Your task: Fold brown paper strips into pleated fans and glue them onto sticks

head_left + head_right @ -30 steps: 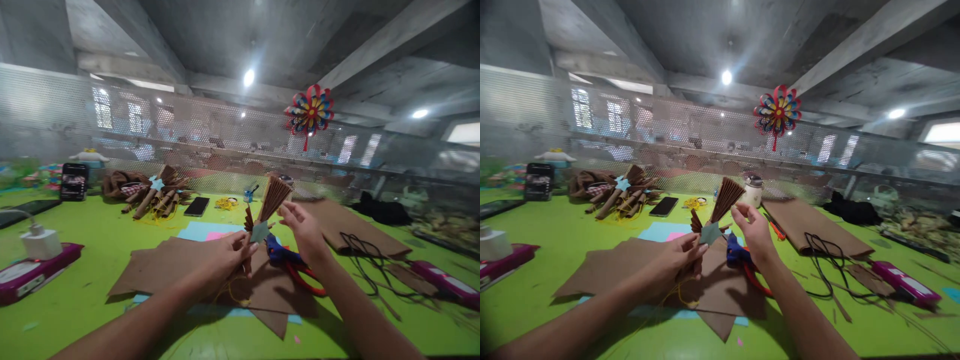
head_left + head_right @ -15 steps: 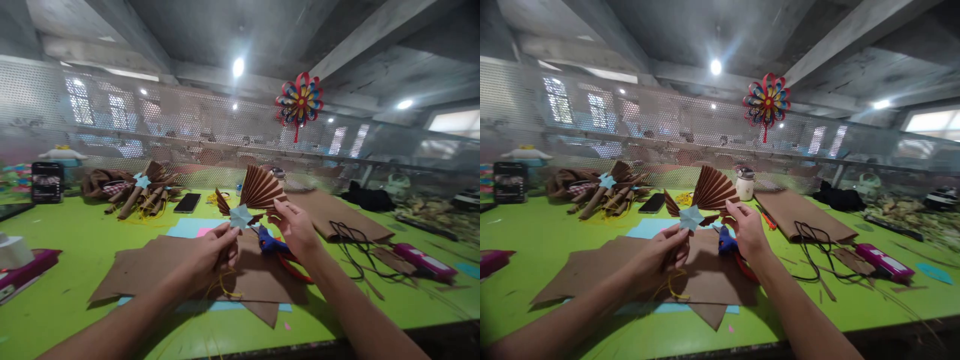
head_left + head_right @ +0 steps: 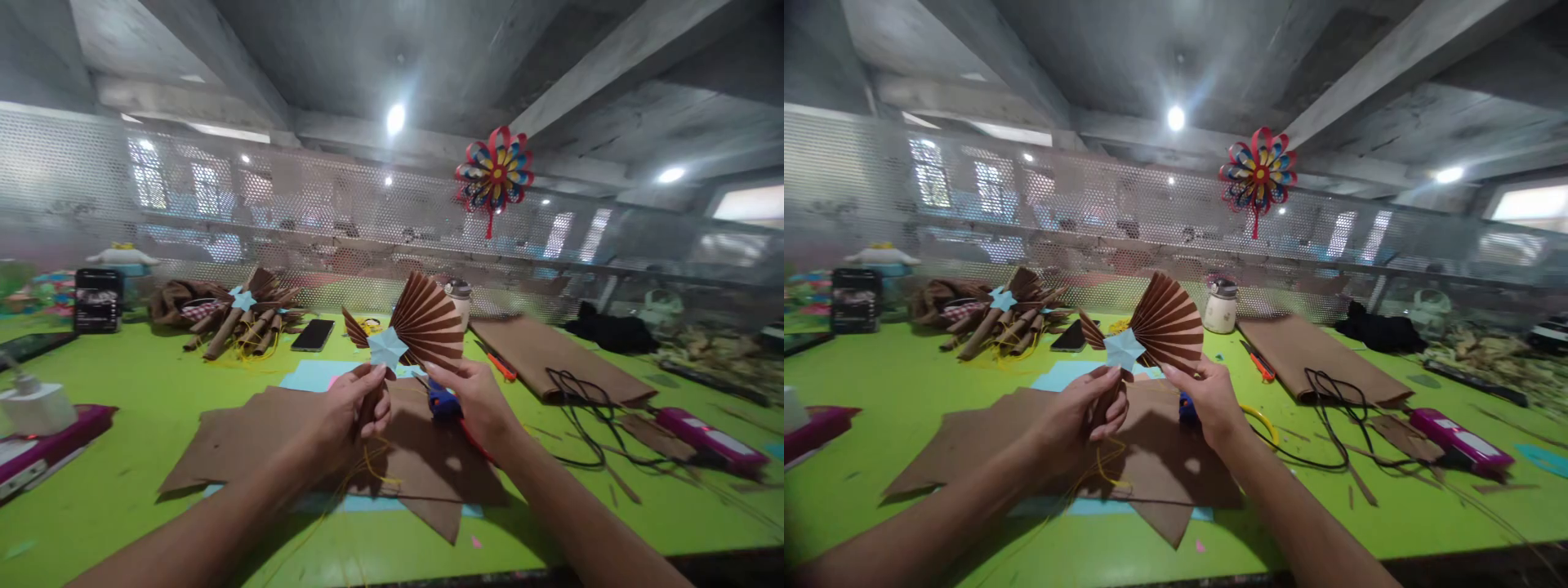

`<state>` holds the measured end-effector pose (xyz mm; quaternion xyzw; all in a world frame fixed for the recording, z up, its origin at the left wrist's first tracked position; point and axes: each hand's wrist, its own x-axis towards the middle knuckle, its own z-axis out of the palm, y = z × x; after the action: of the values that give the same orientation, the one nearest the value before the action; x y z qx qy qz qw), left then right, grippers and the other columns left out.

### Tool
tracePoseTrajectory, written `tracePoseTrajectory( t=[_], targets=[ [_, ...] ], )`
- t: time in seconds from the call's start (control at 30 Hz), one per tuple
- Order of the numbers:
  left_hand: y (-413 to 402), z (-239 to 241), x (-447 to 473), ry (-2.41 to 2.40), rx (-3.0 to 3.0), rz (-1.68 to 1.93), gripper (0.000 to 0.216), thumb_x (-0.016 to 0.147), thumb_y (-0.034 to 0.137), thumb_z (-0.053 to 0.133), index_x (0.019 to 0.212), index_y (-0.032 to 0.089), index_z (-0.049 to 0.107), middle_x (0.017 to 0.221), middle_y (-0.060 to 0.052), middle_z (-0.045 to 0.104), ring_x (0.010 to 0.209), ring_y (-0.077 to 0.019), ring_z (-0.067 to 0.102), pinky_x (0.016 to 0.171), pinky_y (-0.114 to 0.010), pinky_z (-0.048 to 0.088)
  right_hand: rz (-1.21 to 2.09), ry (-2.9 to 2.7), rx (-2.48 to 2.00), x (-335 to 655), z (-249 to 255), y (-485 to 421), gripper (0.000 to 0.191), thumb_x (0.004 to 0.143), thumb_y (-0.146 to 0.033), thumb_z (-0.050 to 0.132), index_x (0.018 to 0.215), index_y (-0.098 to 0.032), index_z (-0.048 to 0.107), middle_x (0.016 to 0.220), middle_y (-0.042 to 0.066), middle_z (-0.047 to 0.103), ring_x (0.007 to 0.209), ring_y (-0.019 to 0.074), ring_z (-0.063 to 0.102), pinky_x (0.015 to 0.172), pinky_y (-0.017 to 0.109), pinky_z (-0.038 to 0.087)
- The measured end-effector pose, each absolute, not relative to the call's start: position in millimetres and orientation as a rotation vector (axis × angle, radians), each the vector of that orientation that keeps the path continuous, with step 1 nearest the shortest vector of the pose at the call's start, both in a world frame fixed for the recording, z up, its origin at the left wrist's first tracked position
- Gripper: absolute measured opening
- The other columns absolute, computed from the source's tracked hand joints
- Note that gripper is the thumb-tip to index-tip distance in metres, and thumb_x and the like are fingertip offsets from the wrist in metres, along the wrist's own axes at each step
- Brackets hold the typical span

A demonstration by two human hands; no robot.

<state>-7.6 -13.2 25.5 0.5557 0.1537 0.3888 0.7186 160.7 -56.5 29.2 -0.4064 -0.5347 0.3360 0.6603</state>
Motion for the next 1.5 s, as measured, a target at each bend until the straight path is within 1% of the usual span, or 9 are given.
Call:
tracePoseTrajectory(
  t=[0.1,0.23,0.53,0.67,0.77,0.93,1.17,1.33,1.5],
  targets=[
    [-12,25,-9,0.364,1.249,0.866,0.022,0.085,0.037,0.046,0.079,0.016,0.045,0.049,0.005,0.042,0.039,-0.0052,0.041,0.036,-0.016,0.02,0.836,-1.178,-0.914,160,26,-54,0.026,0.068,-0.032,0.067,0.088,-0.015,0.069,0.086,0.006,0.068,0.084,0.02,0.059,0.076,0.033,0.043],
    [-10,22,-11,0.388,1.311,0.821,0.022,0.083,0.037,0.049,0.077,0.016,0.044,0.051,0.004,0.045,0.041,-0.0058,0.044,0.036,-0.016,0.019,0.725,-1.039,-0.916,172,26,-48,0.024,0.066,-0.032,0.068,0.082,-0.015,0.068,0.078,0.003,0.065,0.071,0.0139,0.056,0.065,0.026,0.043],
    [-12,11,-6,0.402,1.448,0.663,0.024,0.082,0.041,0.048,0.075,0.018,0.043,0.055,0.002,0.05,0.042,-0.0068,0.043,0.038,-0.018,0.023,0.719,-0.856,-0.736,197,38,-40,0.034,0.073,-0.048,0.054,0.091,-0.019,0.06,0.094,0.004,0.062,0.075,0.0131,0.057,0.058,0.023,0.044],
    [-8,10,-5,0.54,1.63,0.761,0.024,0.08,0.041,0.049,0.073,0.019,0.044,0.053,0.003,0.047,0.044,-0.0077,0.041,0.042,-0.02,0.026,0.248,-0.834,-0.898,204,38,-40,0.034,0.072,-0.044,0.058,0.09,-0.015,0.06,0.082,0.004,0.06,0.071,0.0126,0.055,0.059,0.023,0.042],
    [0,5,-5,0.833,1.949,1.019,0.018,0.076,0.037,0.053,0.075,0.018,0.051,0.057,0.002,0.049,0.05,-0.0103,0.042,0.048,-0.023,0.028,-0.064,-0.931,-0.945,203,40,-46,0.027,0.073,-0.036,0.06,0.088,-0.014,0.06,0.075,0.002,0.058,0.068,0.0114,0.052,0.063,0.024,0.042],
    [4,1,-8,1.184,2.378,1.223,0.013,0.076,0.031,0.05,0.085,0.023,0.055,0.065,-0.002,0.055,0.057,-0.0147,0.043,0.053,-0.027,0.023,0.123,-1.12,-1.002,186,39,-52,0.026,0.076,-0.038,0.058,0.069,-0.013,0.059,0.057,-0.001,0.052,0.052,0.0088,0.046,0.052,0.023,0.039],
    [-7,9,-9,1.284,2.618,1.177,0.017,0.083,0.033,0.041,0.078,0.022,0.054,0.07,-0.005,0.056,0.061,-0.0164,0.043,0.056,-0.03,0.024,0.406,-0.974,-0.979,183,38,-51,0.036,0.075,-0.045,0.056,0.055,-0.015,0.051,0.047,-0.002,0.047,0.04,0.0068,0.039,0.037,0.022,0.03],
    [-4,0,-4,1.286,2.524,1.127,0.009,0.078,0.023,0.044,0.078,0.021,0.052,0.072,-0.004,0.055,0.064,-0.0163,0.043,0.056,-0.029,0.025,0.331,-0.944,-0.997,177,37,-53,0.036,0.074,-0.044,0.058,0.055,-0.015,0.051,0.047,-0.003,0.046,0.038,0.0056,0.037,0.036,0.021,0.029],
    [2,-4,-3,1.237,2.435,1.142,0.011,0.08,0.029,0.045,0.074,0.021,0.049,0.066,-0.002,0.053,0.059,-0.0154,0.041,0.054,-0.028,0.022,0.17,-1.091,-1.057,163,34,-64,0.034,0.077,-0.038,0.057,0.053,-0.014,0.052,0.049,-0.003,0.047,0.044,0.0066,0.041,0.043,0.022,0.033]
  ],
)
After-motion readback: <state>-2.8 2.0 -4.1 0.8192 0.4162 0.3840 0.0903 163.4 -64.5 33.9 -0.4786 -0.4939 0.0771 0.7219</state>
